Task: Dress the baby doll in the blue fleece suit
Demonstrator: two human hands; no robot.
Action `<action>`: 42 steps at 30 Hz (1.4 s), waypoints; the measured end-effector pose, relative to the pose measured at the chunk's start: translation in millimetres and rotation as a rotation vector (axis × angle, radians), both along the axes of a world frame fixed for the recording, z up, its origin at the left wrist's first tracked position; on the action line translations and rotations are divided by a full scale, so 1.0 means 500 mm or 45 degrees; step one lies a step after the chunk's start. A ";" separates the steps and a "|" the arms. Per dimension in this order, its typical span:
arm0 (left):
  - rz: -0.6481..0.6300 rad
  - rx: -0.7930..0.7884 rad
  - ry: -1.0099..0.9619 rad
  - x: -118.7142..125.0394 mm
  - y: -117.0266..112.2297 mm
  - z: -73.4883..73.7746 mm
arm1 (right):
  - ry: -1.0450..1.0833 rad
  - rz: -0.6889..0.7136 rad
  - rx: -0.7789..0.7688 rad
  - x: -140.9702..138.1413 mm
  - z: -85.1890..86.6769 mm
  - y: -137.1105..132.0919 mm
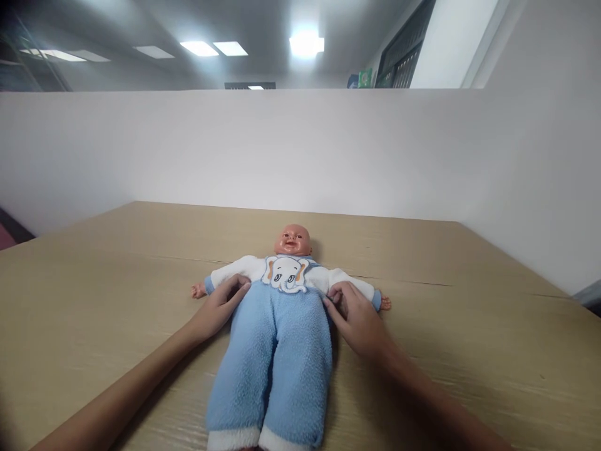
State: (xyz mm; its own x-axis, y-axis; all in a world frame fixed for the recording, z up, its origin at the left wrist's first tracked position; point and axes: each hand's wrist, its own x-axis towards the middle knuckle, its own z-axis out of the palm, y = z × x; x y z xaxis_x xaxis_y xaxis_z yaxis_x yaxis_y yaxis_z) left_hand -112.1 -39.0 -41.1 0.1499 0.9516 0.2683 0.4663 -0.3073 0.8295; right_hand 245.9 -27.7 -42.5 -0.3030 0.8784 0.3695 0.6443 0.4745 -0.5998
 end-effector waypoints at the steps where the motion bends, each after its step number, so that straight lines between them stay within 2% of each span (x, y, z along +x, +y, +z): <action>1: 0.031 0.035 0.019 0.003 -0.001 0.003 | -0.075 -0.027 0.099 0.016 -0.004 -0.009; 4: 0.180 0.194 0.100 0.022 -0.005 0.029 | -0.238 -0.153 0.406 0.082 -0.022 -0.019; 7: 0.219 0.403 0.220 0.065 -0.005 0.078 | -0.308 -0.202 0.488 0.151 -0.040 -0.009; 10: 0.017 0.472 0.317 0.137 0.010 0.130 | -0.282 -0.137 0.322 0.192 -0.049 0.010; 12: -0.155 0.498 0.411 0.194 0.033 0.150 | -0.242 -0.124 0.224 0.201 -0.048 0.018; 14: -0.320 0.525 0.536 0.249 0.064 0.154 | -0.219 -0.139 0.177 0.200 -0.043 0.019; 16: -0.448 0.525 0.679 0.295 0.097 0.145 | -0.161 -0.149 0.134 0.192 -0.035 0.010; 19: -0.523 0.461 0.850 0.337 0.137 0.123 | 0.061 -0.171 -0.012 0.173 -0.021 -0.013; 24: -0.532 0.472 0.945 0.344 0.148 0.097 | 0.728 -0.154 -0.393 0.131 0.000 -0.044; 26: -0.508 0.516 0.924 0.339 0.141 0.094 | 0.876 -0.142 -0.491 0.120 0.005 -0.046; 31: -0.447 0.542 0.721 0.328 0.132 0.094 | 1.116 -0.163 -0.453 0.116 -0.013 -0.037; 34: -0.404 0.516 0.501 0.315 0.135 0.095 | 1.069 -0.130 -0.427 0.112 -0.035 -0.033; 37: -0.350 0.486 0.234 0.300 0.134 0.099 | 0.795 -0.023 -0.513 0.096 -0.047 -0.036; 40: -0.282 0.385 -0.069 0.282 0.127 0.103 | 0.599 0.132 -0.562 0.063 -0.045 -0.039; 42: -0.265 0.316 -0.260 0.269 0.122 0.106 | 0.583 0.244 -0.582 0.031 -0.036 -0.038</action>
